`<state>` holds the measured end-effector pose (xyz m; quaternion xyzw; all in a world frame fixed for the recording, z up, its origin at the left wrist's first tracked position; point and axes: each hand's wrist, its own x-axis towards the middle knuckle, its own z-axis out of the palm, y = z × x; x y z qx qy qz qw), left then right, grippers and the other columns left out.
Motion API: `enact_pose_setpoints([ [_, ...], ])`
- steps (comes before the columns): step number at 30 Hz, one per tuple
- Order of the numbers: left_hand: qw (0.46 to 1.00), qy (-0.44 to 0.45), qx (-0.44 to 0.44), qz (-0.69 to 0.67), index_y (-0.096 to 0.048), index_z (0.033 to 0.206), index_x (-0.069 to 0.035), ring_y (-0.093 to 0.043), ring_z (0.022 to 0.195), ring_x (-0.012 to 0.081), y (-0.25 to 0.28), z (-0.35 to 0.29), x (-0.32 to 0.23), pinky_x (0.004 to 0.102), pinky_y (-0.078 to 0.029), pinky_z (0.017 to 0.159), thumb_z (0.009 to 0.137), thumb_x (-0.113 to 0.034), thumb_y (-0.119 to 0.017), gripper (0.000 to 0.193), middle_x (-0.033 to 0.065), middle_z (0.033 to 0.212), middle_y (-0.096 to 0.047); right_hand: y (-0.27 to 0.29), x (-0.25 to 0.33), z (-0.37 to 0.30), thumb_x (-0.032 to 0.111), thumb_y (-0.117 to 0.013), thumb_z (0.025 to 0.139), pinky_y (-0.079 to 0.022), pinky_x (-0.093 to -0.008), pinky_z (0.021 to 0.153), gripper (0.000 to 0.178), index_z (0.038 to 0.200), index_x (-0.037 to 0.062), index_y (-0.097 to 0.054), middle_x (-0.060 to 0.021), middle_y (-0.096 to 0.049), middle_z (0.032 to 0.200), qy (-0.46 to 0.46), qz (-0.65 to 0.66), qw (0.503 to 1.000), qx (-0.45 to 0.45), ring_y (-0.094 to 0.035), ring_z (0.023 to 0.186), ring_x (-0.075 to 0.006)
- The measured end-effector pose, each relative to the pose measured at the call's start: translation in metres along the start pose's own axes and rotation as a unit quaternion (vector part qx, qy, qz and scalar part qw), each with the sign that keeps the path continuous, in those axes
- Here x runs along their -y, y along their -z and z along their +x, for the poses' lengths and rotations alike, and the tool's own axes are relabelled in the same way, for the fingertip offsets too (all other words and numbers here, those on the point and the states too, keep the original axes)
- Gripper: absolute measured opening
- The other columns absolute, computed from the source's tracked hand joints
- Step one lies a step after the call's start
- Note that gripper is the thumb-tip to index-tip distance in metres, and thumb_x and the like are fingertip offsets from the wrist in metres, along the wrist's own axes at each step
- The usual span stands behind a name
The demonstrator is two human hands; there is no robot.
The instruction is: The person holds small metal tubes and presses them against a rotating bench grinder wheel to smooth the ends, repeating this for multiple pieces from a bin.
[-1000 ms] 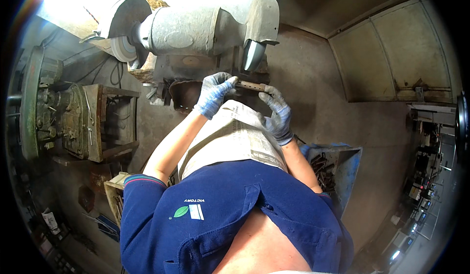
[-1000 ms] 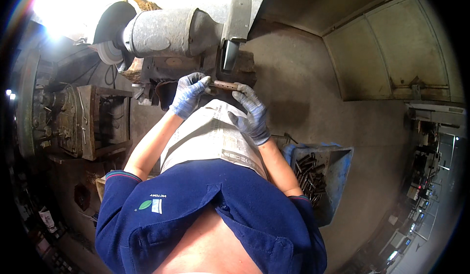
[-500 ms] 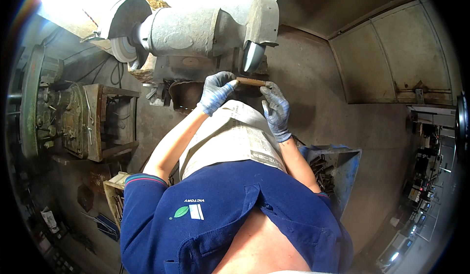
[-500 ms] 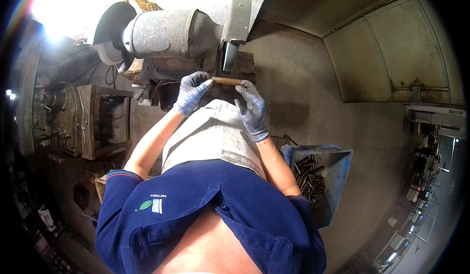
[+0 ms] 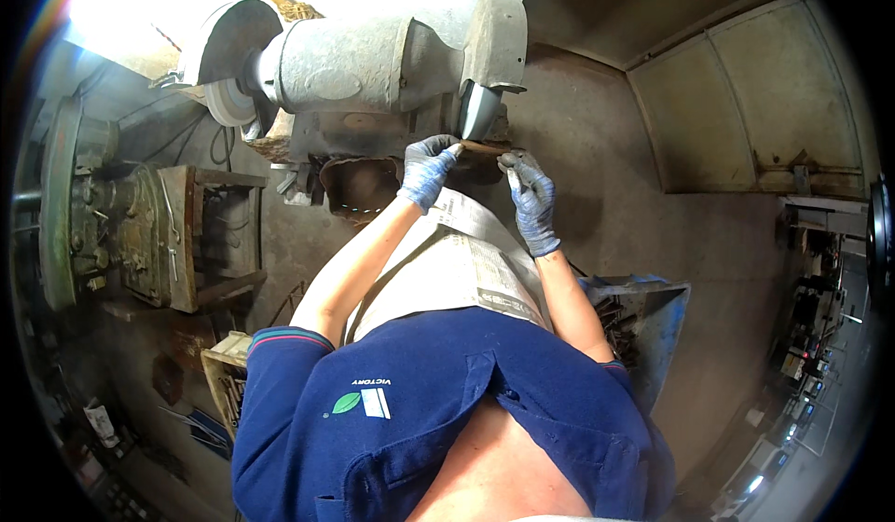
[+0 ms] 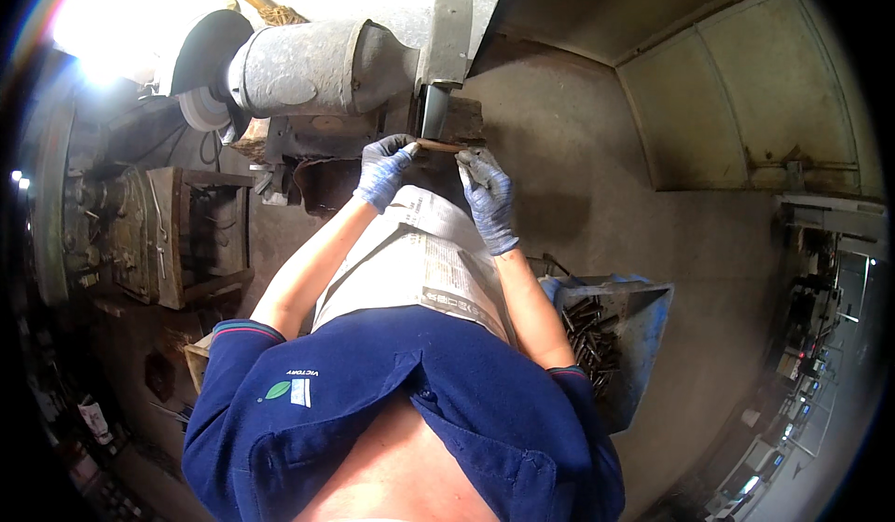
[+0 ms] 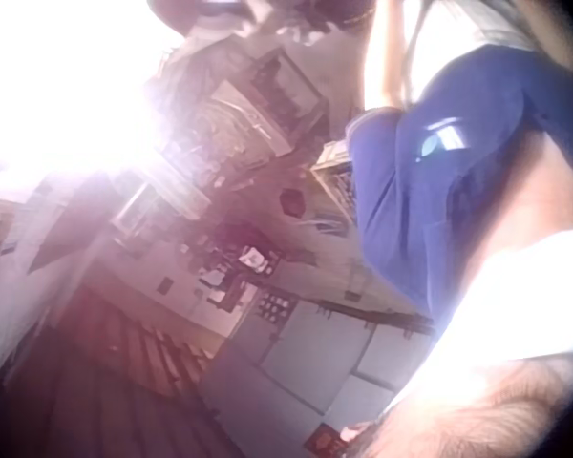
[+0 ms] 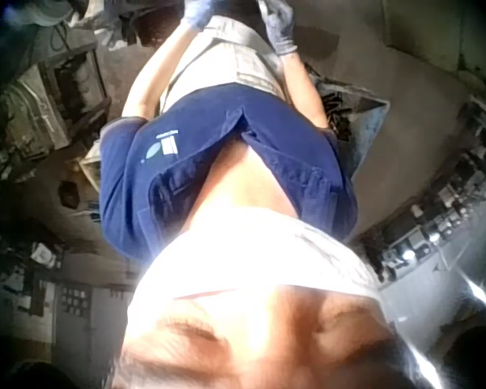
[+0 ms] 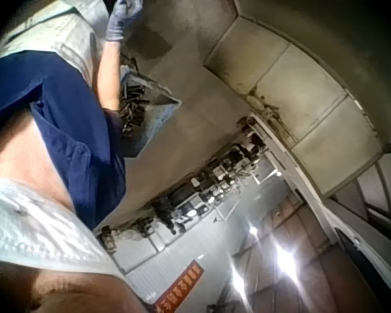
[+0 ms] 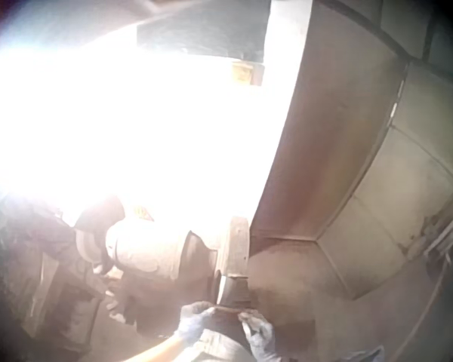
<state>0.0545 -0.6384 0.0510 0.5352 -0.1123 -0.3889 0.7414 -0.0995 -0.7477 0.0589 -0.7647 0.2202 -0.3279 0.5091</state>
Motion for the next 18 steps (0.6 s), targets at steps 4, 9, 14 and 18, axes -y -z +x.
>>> enact_pose_setpoints([
  [4, 1.000, 0.008, -0.001, -0.018, -0.065, 0.087, 0.003, -0.059, 0.065, 0.0103, -0.003, 0.007, 0.012, 0.0245, -0.053, 0.062, 0.085, -0.002, -0.060, 0.007, 0.0047, 0.078, -0.064, 0.001, -0.007, -0.001, 0.000, -0.052, 0.088, -0.047, -0.0314, 0.090, 0.018, 0.102, -0.0041, -0.064, -0.0112, -0.063, 0.102, -0.024, 0.037, 0.999, -0.007, -0.061, 0.096, -0.0193],
  [9, 0.999, 0.032, -0.032, 0.003, -0.063, 0.084, -0.001, -0.060, 0.063, 0.0121, 0.008, 0.006, 0.007, 0.0242, -0.053, 0.059, 0.085, -0.003, -0.060, 0.004, 0.0029, 0.073, -0.062, -0.020, -0.018, 0.001, 0.000, -0.060, 0.084, -0.047, -0.0281, 0.076, 0.012, 0.094, -0.0015, -0.066, -0.0094, -0.064, 0.089, -0.037, 0.084, 0.995, -0.029, -0.061, 0.083, -0.0162],
  [14, 0.997, 0.043, -0.060, 0.002, -0.062, 0.083, -0.001, -0.060, 0.060, 0.0120, 0.027, 0.006, 0.003, 0.0263, -0.053, 0.054, 0.086, -0.004, -0.059, 0.005, 0.0043, 0.071, -0.062, -0.042, -0.015, 0.005, 0.000, -0.064, 0.082, -0.047, -0.0252, 0.069, 0.012, 0.093, 0.0013, -0.068, -0.0089, -0.065, 0.089, -0.029, 0.058, 0.998, -0.025, -0.062, 0.080, -0.0137],
  [18, 0.996, 0.052, -0.061, -0.026, -0.063, 0.086, 0.000, -0.060, 0.061, 0.0121, 0.041, 0.011, 0.009, 0.0252, -0.051, 0.054, 0.085, -0.003, -0.060, 0.004, 0.0056, 0.074, -0.064, -0.051, -0.018, 0.004, 0.000, -0.065, 0.081, -0.048, -0.0240, 0.071, 0.012, 0.092, 0.0013, -0.068, -0.0077, -0.066, 0.091, -0.053, 0.160, 0.985, -0.022, -0.063, 0.084, -0.0137],
])
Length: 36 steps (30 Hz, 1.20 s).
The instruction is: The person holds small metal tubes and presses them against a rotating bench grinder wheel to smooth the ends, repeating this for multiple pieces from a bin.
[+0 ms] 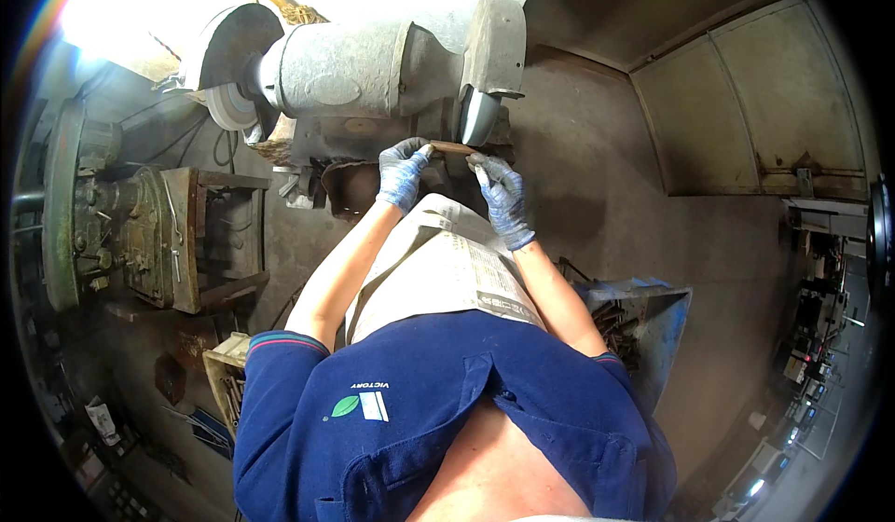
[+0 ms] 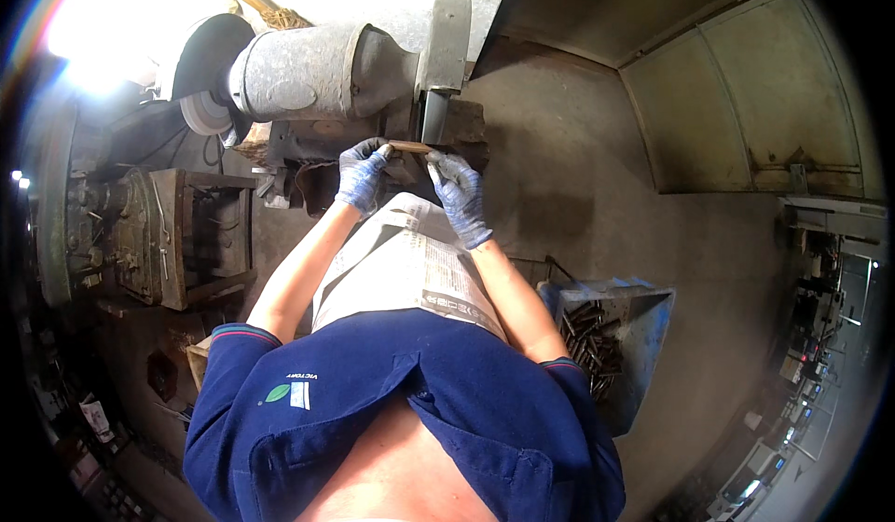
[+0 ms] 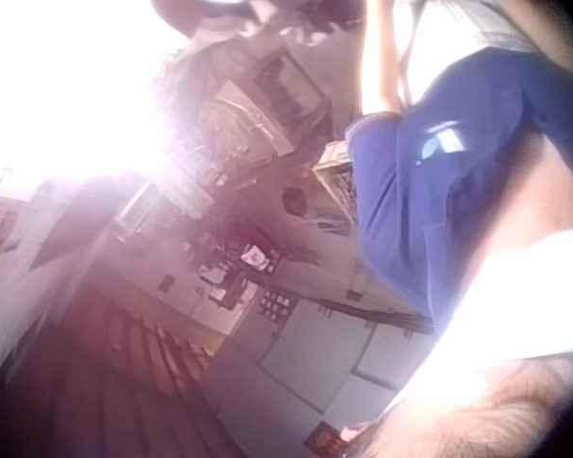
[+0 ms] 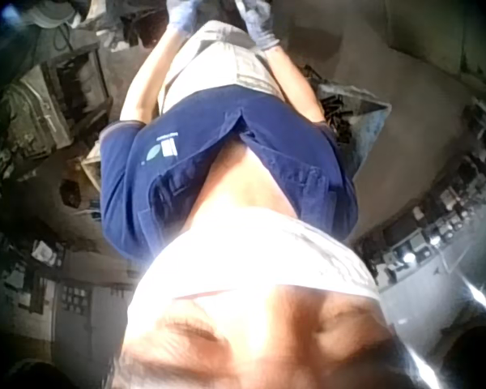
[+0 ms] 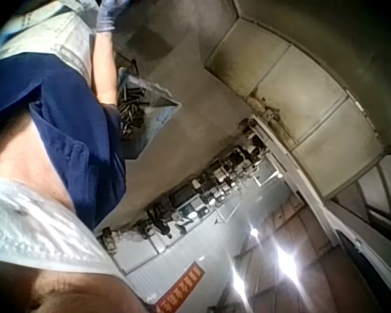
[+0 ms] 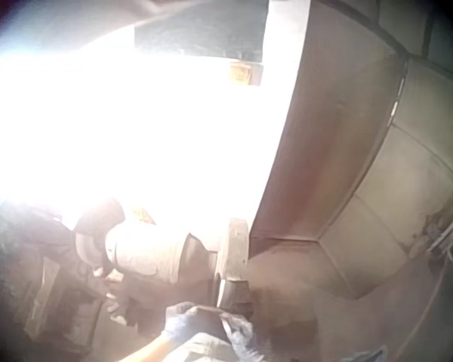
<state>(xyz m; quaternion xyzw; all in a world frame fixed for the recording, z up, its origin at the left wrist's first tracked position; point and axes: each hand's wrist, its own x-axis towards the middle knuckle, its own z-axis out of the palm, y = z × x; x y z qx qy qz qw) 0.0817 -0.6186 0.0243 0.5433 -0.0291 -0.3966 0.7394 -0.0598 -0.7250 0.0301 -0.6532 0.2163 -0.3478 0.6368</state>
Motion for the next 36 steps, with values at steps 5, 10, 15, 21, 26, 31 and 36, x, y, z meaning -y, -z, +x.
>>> enact_pose_setpoints([
  [5, 0.998, -0.014, 0.016, 0.051, -0.063, 0.084, -0.001, -0.061, 0.057, 0.0142, -0.026, -0.004, -0.001, 0.0268, -0.052, 0.049, 0.086, -0.004, -0.060, 0.005, 0.0068, 0.073, -0.064, 0.029, -0.010, -0.002, 0.003, -0.058, 0.087, -0.048, -0.0289, 0.084, 0.015, 0.098, -0.0018, -0.066, -0.0102, -0.066, 0.097, -0.014, -0.073, 0.997, 0.007, -0.062, 0.091, -0.0167],
  [10, 0.998, -0.026, 0.021, 0.052, -0.065, 0.085, 0.002, -0.062, 0.064, 0.0139, -0.032, 0.005, 0.014, 0.0246, -0.051, 0.057, 0.084, -0.001, -0.060, 0.006, 0.0072, 0.077, -0.066, 0.045, -0.019, -0.002, 0.006, -0.055, 0.090, -0.048, -0.0314, 0.090, 0.018, 0.102, -0.0035, -0.064, -0.0119, -0.065, 0.101, -0.061, -0.084, 0.995, 0.007, -0.061, 0.095, -0.0180],
  [15, 0.996, -0.006, -0.004, 0.089, -0.064, 0.086, 0.005, -0.061, 0.065, 0.0134, -0.026, -0.005, -0.013, 0.0261, -0.054, 0.061, 0.085, -0.001, -0.058, 0.008, 0.0083, 0.079, -0.065, 0.026, -0.018, -0.001, 0.007, -0.055, 0.090, -0.047, -0.0319, 0.092, 0.020, 0.104, -0.0042, -0.063, -0.0127, -0.065, 0.104, -0.057, -0.047, 0.997, 0.028, -0.061, 0.097, -0.0186],
  [21, 0.998, 0.001, -0.008, 0.060, -0.063, 0.084, 0.000, -0.061, 0.059, 0.0142, -0.007, 0.003, -0.012, 0.0290, -0.054, 0.051, 0.087, -0.005, -0.058, 0.008, 0.0067, 0.074, -0.064, 0.008, -0.024, 0.001, 0.004, -0.053, 0.091, -0.046, -0.0352, 0.095, 0.021, 0.107, -0.0048, -0.062, -0.0142, -0.063, 0.108, -0.075, 0.023, 0.996, 0.036, -0.060, 0.101, -0.0215],
  [26, 0.998, -0.026, 0.011, 0.058, -0.065, 0.087, 0.002, -0.056, 0.068, 0.0074, 0.011, 0.008, -0.001, 0.0215, -0.046, 0.063, 0.084, -0.004, -0.063, 0.008, 0.0018, 0.079, -0.064, 0.005, -0.021, -0.001, 0.001, -0.052, 0.090, -0.046, -0.0347, 0.096, 0.021, 0.108, -0.0043, -0.061, -0.0150, -0.059, 0.115, -0.067, 0.065, 0.994, 0.056, -0.057, 0.107, -0.0224],
  [31, 0.996, -0.037, 0.086, 0.009, -0.061, 0.095, 0.004, -0.062, 0.074, 0.0138, 0.010, -0.038, -0.021, 0.0271, -0.053, 0.068, 0.085, -0.002, -0.061, 0.012, 0.0079, 0.084, -0.065, 0.004, 0.064, -0.028, 0.010, -0.058, 0.087, -0.042, -0.0368, 0.098, 0.029, 0.113, -0.0013, -0.061, -0.0165, -0.058, 0.117, 0.150, -0.175, 0.970, 0.074, -0.053, 0.114, -0.0273],
  [36, 0.984, -0.100, 0.135, 0.062, -0.064, 0.097, 0.003, -0.057, 0.072, 0.0064, -0.002, -0.081, -0.060, 0.0211, -0.049, 0.067, 0.084, -0.001, -0.063, 0.014, 0.0032, 0.082, -0.065, 0.006, 0.108, -0.050, 0.026, -0.074, 0.074, -0.043, -0.0399, 0.097, 0.048, 0.113, 0.0003, -0.062, -0.0189, -0.057, 0.118, 0.250, -0.281, 0.925, 0.053, -0.055, 0.113, -0.0332],
])
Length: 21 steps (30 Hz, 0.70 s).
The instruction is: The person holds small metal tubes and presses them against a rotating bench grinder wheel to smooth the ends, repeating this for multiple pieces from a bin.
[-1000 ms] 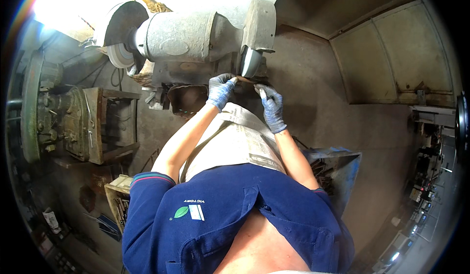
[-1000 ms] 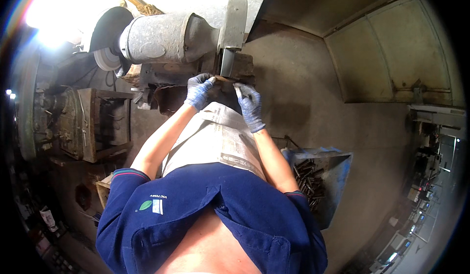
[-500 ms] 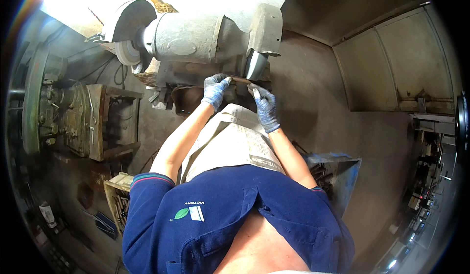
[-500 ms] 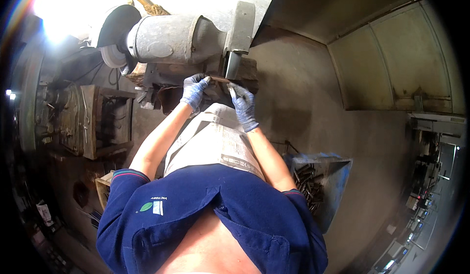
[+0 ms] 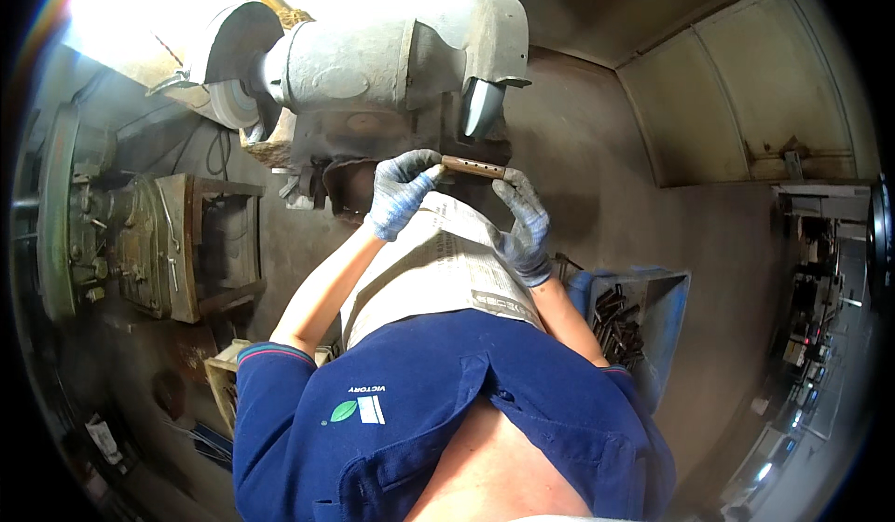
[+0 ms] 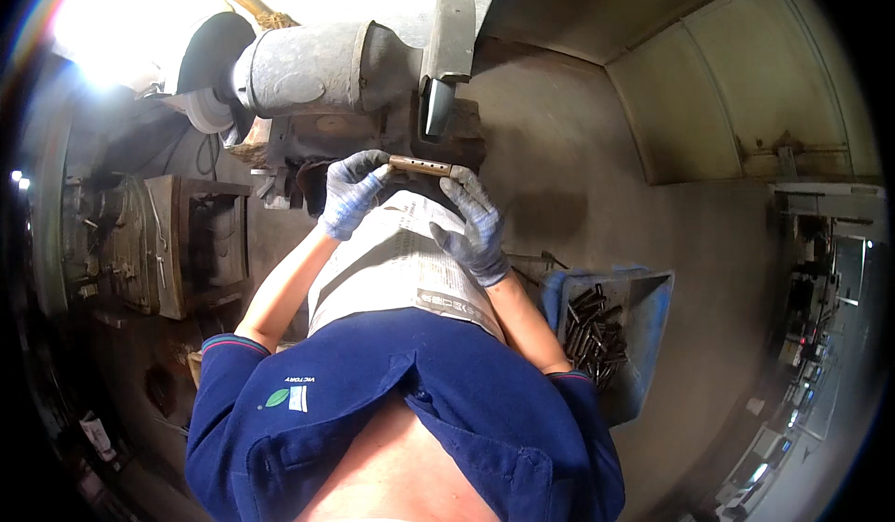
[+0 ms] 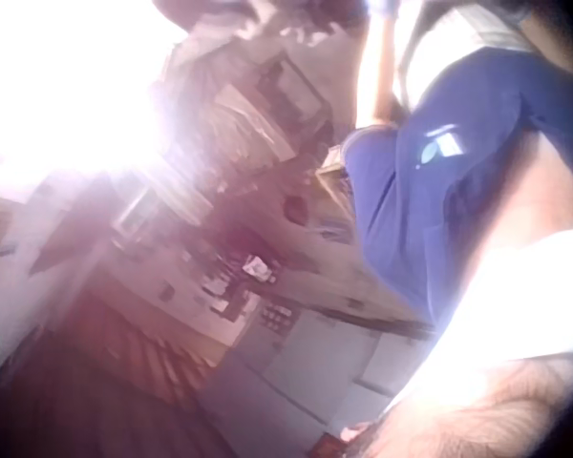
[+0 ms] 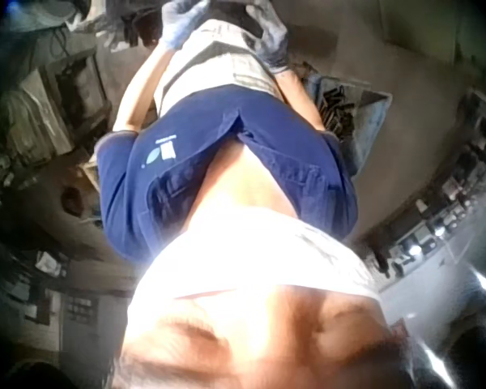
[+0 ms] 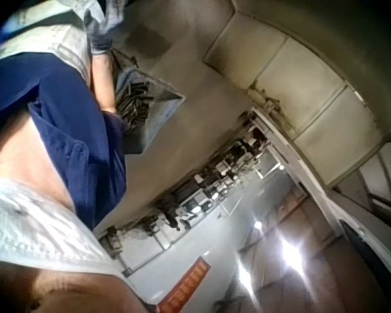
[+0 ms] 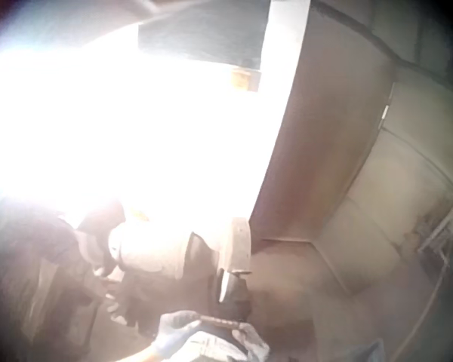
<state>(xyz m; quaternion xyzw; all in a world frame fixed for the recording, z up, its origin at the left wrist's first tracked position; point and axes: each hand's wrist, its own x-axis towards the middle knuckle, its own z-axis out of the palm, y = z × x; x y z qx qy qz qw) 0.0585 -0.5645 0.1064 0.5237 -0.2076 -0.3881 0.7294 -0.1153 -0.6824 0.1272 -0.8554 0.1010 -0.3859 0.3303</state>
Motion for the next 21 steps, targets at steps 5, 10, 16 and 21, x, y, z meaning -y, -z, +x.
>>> enact_pose_setpoints([
  [5, 0.997, -0.041, 0.044, 0.039, -0.065, 0.097, 0.004, -0.055, 0.072, 0.0050, -0.004, -0.009, -0.007, 0.0205, -0.048, 0.067, 0.083, -0.002, -0.065, 0.015, 0.0027, 0.082, -0.065, 0.009, 0.026, -0.012, 0.031, -0.072, 0.075, -0.043, -0.0393, 0.097, 0.051, 0.112, -0.0019, -0.062, -0.0194, -0.058, 0.117, -0.009, -0.011, 0.999, -0.031, -0.055, 0.112, -0.0321],
  [10, 0.994, -0.018, 0.103, -0.010, -0.064, 0.098, 0.004, -0.058, 0.075, 0.0069, -0.016, -0.018, 0.000, 0.0213, -0.049, 0.068, 0.084, -0.002, -0.063, 0.015, 0.0044, 0.084, -0.066, 0.023, 0.049, -0.026, 0.032, -0.073, 0.074, -0.042, -0.0384, 0.097, 0.053, 0.113, -0.0018, -0.061, -0.0184, -0.056, 0.120, -0.008, -0.043, 0.997, -0.059, -0.055, 0.113, -0.0308],
  [16, 0.987, -0.004, 0.159, -0.031, -0.062, 0.100, 0.005, -0.062, 0.078, 0.0112, -0.044, -0.040, -0.013, 0.0245, -0.051, 0.072, 0.086, 0.000, -0.061, 0.015, 0.0082, 0.086, -0.067, 0.043, 0.070, -0.050, 0.033, -0.074, 0.074, -0.041, -0.0389, 0.098, 0.054, 0.113, -0.0018, -0.061, -0.0178, -0.053, 0.124, -0.010, -0.036, 0.996, -0.079, -0.053, 0.115, -0.0308],
  [21, 0.982, 0.004, 0.189, -0.025, -0.062, 0.100, 0.005, -0.063, 0.079, 0.0122, -0.062, -0.046, -0.015, 0.0260, -0.052, 0.073, 0.086, -0.002, -0.061, 0.016, 0.0089, 0.087, -0.067, 0.059, 0.081, -0.057, 0.036, -0.071, 0.076, -0.039, -0.0396, 0.098, 0.051, 0.111, -0.0012, -0.063, -0.0145, -0.053, 0.123, -0.037, 0.006, 0.994, -0.106, -0.052, 0.114, -0.0299],
])
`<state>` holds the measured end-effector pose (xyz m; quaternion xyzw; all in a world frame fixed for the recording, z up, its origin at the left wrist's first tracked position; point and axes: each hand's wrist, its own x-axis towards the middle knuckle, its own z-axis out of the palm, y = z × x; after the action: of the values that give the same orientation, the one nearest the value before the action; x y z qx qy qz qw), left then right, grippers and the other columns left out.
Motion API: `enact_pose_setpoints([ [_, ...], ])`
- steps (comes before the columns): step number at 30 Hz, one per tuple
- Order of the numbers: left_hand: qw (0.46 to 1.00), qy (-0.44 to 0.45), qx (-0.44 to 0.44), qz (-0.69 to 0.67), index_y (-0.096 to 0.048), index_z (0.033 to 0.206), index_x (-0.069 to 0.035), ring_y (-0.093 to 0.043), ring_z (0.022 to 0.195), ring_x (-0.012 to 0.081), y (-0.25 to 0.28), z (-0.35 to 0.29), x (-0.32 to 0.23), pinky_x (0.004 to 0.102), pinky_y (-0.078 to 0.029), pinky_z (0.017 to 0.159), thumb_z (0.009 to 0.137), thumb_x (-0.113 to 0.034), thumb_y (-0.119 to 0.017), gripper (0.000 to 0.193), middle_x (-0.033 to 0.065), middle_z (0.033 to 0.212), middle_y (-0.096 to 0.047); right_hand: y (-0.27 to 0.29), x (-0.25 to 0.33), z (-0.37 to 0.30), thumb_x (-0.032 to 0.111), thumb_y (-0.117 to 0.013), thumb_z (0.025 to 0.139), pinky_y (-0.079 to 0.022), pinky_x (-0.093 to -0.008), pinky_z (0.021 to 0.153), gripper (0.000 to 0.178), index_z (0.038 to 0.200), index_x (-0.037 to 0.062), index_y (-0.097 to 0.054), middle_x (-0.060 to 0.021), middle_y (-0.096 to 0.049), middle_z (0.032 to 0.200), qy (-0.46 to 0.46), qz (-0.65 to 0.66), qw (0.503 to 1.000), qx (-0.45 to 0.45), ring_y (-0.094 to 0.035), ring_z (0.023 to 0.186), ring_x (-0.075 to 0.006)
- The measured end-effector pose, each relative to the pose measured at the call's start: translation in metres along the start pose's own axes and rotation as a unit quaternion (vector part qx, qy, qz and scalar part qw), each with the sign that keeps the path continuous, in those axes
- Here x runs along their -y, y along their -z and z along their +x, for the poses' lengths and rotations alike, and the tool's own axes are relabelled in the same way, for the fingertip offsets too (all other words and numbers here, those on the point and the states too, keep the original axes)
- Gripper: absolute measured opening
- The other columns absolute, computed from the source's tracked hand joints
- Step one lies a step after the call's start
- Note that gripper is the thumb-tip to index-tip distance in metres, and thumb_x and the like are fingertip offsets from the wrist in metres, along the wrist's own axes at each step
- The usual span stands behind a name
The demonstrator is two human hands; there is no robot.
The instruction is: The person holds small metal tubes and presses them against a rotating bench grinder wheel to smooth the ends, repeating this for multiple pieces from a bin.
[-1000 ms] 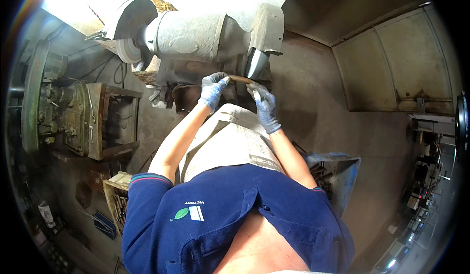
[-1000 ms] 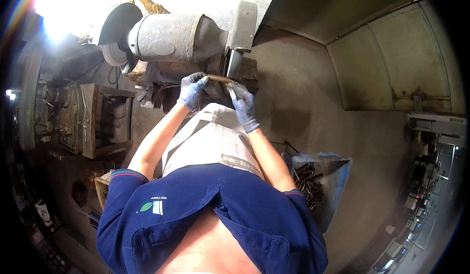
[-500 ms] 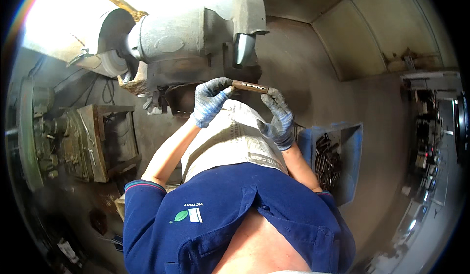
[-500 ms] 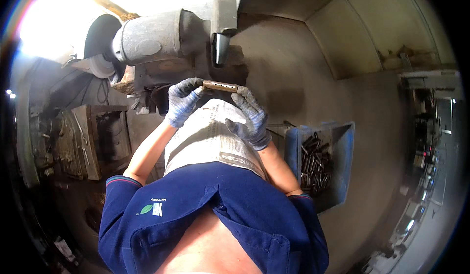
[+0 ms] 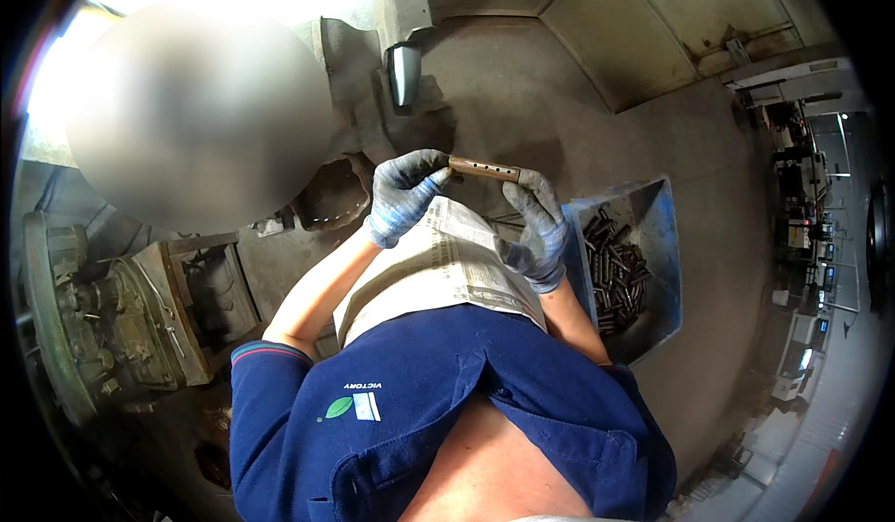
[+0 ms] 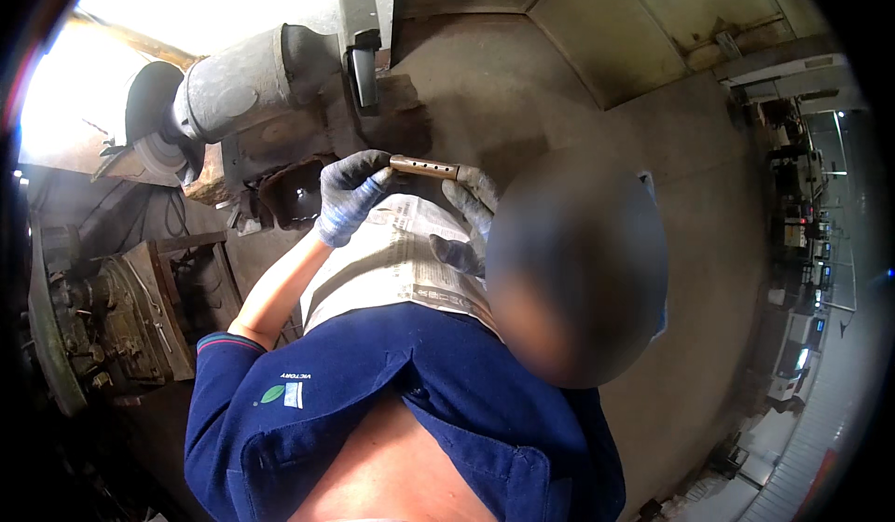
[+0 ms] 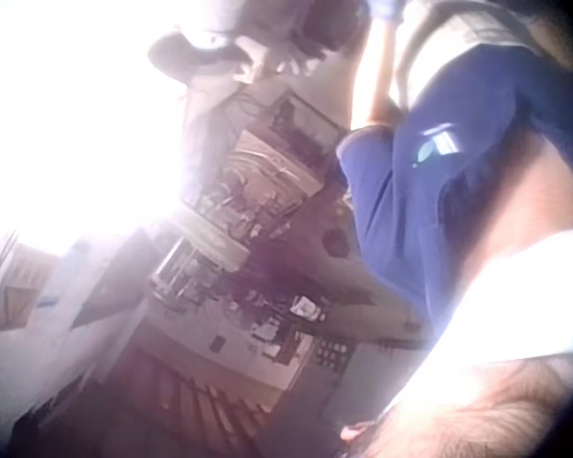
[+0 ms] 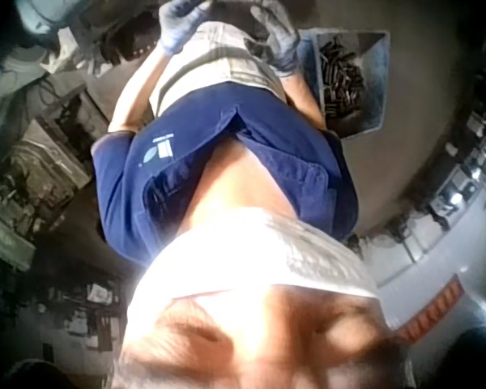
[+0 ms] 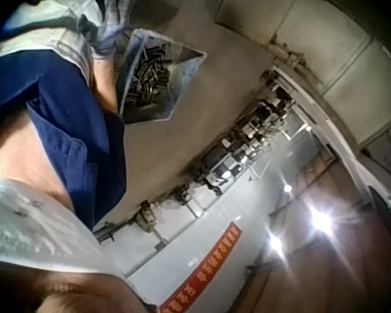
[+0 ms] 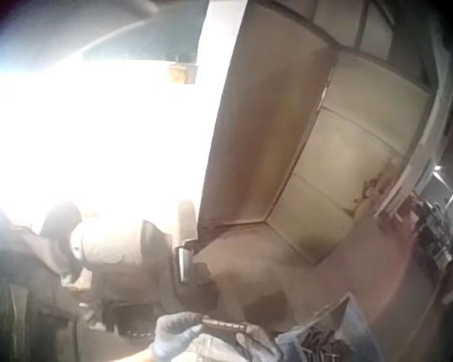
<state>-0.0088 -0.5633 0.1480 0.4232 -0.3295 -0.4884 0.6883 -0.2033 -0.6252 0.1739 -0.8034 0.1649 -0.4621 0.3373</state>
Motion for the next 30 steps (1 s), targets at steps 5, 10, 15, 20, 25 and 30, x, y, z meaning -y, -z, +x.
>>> enact_pose_setpoints([
  [5, 0.990, -0.001, 0.078, 0.115, -0.063, 0.096, 0.005, -0.059, 0.073, 0.0093, -0.019, 0.003, 0.012, 0.0239, -0.049, 0.069, 0.086, -0.008, -0.063, 0.016, 0.0047, 0.081, -0.065, 0.029, -0.002, -0.030, 0.036, -0.069, 0.078, -0.040, -0.0383, 0.097, 0.048, 0.107, -0.0020, -0.064, -0.0149, -0.058, 0.118, -0.197, 0.032, 0.976, -0.083, -0.053, 0.112, -0.0268],
  [10, 0.979, 0.140, 0.102, 0.104, -0.057, 0.104, 0.011, -0.062, 0.080, 0.0137, -0.017, -0.006, 0.037, 0.0264, -0.050, 0.075, 0.084, -0.016, -0.067, 0.036, 0.0095, 0.089, -0.066, 0.097, 0.011, -0.084, 0.029, -0.061, 0.087, -0.042, -0.0334, 0.092, 0.037, 0.105, -0.0040, -0.063, -0.0115, -0.062, 0.113, -0.314, -0.014, 0.937, -0.153, -0.056, 0.103, -0.0205],
  [15, 0.957, 0.158, -0.029, 0.240, -0.059, 0.106, 0.010, -0.062, 0.079, 0.0155, 0.029, -0.045, 0.039, 0.0293, -0.050, 0.075, 0.084, -0.014, -0.063, 0.033, 0.0140, 0.086, -0.067, 0.177, 0.011, -0.156, 0.031, -0.061, 0.087, -0.044, -0.0361, 0.087, 0.046, 0.107, -0.0100, -0.059, -0.0211, -0.061, 0.110, -0.332, -0.252, 0.892, -0.176, -0.057, 0.098, -0.0261],
  [20, 0.915, 0.126, -0.222, 0.312, -0.066, 0.092, 0.002, -0.062, 0.071, 0.0121, 0.081, -0.117, 0.035, 0.0282, -0.050, 0.068, 0.081, -0.012, -0.062, 0.019, 0.0080, 0.079, -0.067, 0.197, -0.093, -0.169, 0.026, -0.063, 0.087, -0.044, -0.0349, 0.088, 0.038, 0.104, -0.0072, -0.060, -0.0193, -0.062, 0.105, -0.350, -0.293, 0.890, 0.007, -0.057, 0.097, -0.0263],
  [25, 0.878, 0.075, -0.398, 0.254, -0.065, 0.092, 0.002, -0.061, 0.069, 0.0115, 0.114, -0.214, 0.029, 0.0260, -0.051, 0.068, 0.084, -0.012, -0.060, 0.017, 0.0066, 0.077, -0.066, 0.058, -0.086, -0.061, 0.015, -0.063, 0.087, -0.045, -0.0308, 0.085, 0.028, 0.105, -0.0062, -0.060, -0.0113, -0.062, 0.104, -0.219, -0.033, 0.958, 0.181, -0.056, 0.093, -0.0187],
  [30, 0.751, 0.014, -0.613, 0.246, -0.065, 0.092, 0.002, -0.064, 0.071, 0.0132, 0.138, -0.374, 0.018, 0.0266, -0.054, 0.067, 0.085, -0.010, -0.060, 0.014, 0.0073, 0.080, -0.066, 0.007, -0.134, -0.049, 0.009, -0.063, 0.086, -0.048, -0.0261, 0.080, 0.023, 0.105, -0.0042, -0.061, -0.0093, -0.063, 0.101, -0.209, 0.033, 0.939, 0.270, -0.057, 0.088, -0.0146],
])
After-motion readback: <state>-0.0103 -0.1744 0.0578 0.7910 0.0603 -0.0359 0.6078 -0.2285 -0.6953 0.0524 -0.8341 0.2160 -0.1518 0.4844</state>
